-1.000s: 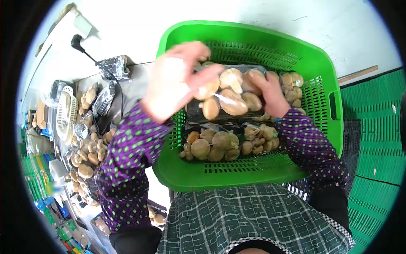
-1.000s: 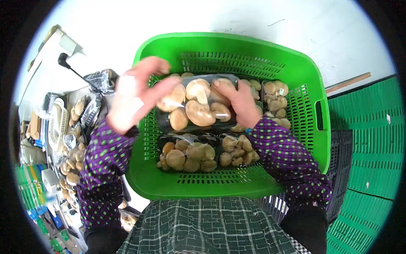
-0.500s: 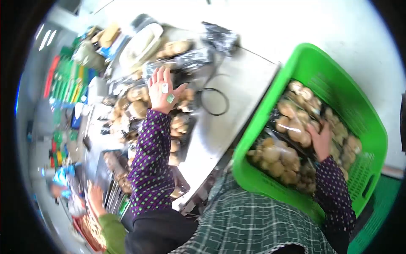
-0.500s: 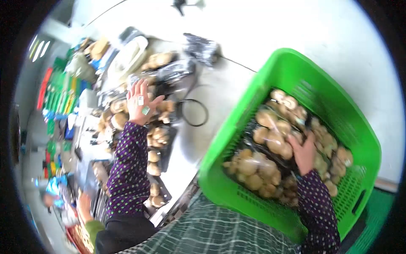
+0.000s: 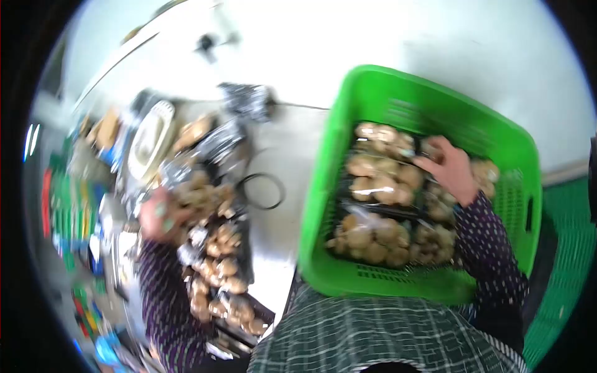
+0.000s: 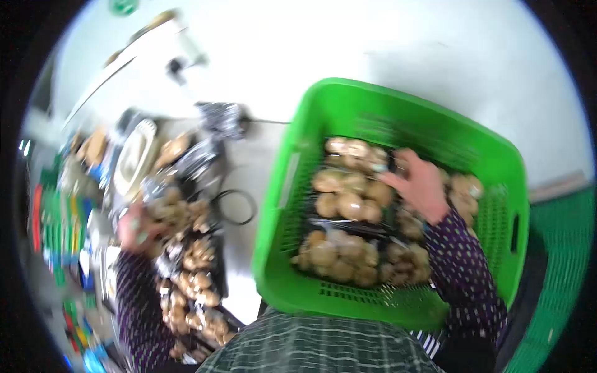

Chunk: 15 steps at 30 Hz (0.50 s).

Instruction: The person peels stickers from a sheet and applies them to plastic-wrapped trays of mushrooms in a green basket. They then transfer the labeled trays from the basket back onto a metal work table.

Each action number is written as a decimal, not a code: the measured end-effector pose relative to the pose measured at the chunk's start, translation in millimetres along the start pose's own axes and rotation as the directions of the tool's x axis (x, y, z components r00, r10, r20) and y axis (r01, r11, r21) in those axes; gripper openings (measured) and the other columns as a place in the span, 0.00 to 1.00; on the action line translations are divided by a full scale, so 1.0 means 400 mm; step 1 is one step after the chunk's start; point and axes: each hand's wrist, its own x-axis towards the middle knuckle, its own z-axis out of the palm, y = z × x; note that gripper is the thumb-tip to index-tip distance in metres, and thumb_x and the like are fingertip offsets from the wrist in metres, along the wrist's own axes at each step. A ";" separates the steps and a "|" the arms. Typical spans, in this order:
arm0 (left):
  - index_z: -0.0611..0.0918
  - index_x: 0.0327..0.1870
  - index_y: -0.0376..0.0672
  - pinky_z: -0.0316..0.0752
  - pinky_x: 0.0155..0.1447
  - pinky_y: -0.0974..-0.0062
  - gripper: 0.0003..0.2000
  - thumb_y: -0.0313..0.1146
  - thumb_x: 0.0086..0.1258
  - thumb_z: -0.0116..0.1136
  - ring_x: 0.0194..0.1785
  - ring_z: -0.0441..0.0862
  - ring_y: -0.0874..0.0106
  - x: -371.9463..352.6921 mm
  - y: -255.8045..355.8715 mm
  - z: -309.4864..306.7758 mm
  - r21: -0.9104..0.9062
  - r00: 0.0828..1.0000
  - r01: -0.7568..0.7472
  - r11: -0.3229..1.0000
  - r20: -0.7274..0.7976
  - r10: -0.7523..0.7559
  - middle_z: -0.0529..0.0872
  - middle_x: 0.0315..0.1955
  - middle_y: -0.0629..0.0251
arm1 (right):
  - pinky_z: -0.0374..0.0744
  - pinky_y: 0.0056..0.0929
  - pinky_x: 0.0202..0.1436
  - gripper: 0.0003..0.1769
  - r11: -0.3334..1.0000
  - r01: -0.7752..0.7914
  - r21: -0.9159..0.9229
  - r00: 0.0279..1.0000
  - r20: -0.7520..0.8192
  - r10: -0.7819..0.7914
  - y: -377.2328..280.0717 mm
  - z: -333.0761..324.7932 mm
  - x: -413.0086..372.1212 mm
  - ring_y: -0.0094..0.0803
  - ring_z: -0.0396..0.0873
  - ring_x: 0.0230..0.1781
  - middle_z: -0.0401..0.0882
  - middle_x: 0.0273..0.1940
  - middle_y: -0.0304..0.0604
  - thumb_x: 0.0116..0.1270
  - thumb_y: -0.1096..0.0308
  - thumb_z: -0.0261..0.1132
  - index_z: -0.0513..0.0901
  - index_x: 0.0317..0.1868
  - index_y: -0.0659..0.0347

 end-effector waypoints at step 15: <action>0.74 0.51 0.37 0.66 0.58 0.60 0.29 0.38 0.48 0.71 0.54 0.73 0.56 0.077 0.795 -0.073 -0.228 0.421 -0.896 0.381 -0.709 0.566 0.75 0.54 0.54 | 0.78 0.25 0.45 0.21 0.261 -0.034 0.965 0.944 -0.054 0.324 0.031 -0.008 0.034 0.25 0.80 0.41 0.81 0.44 0.41 0.63 0.64 0.68 0.75 0.52 0.68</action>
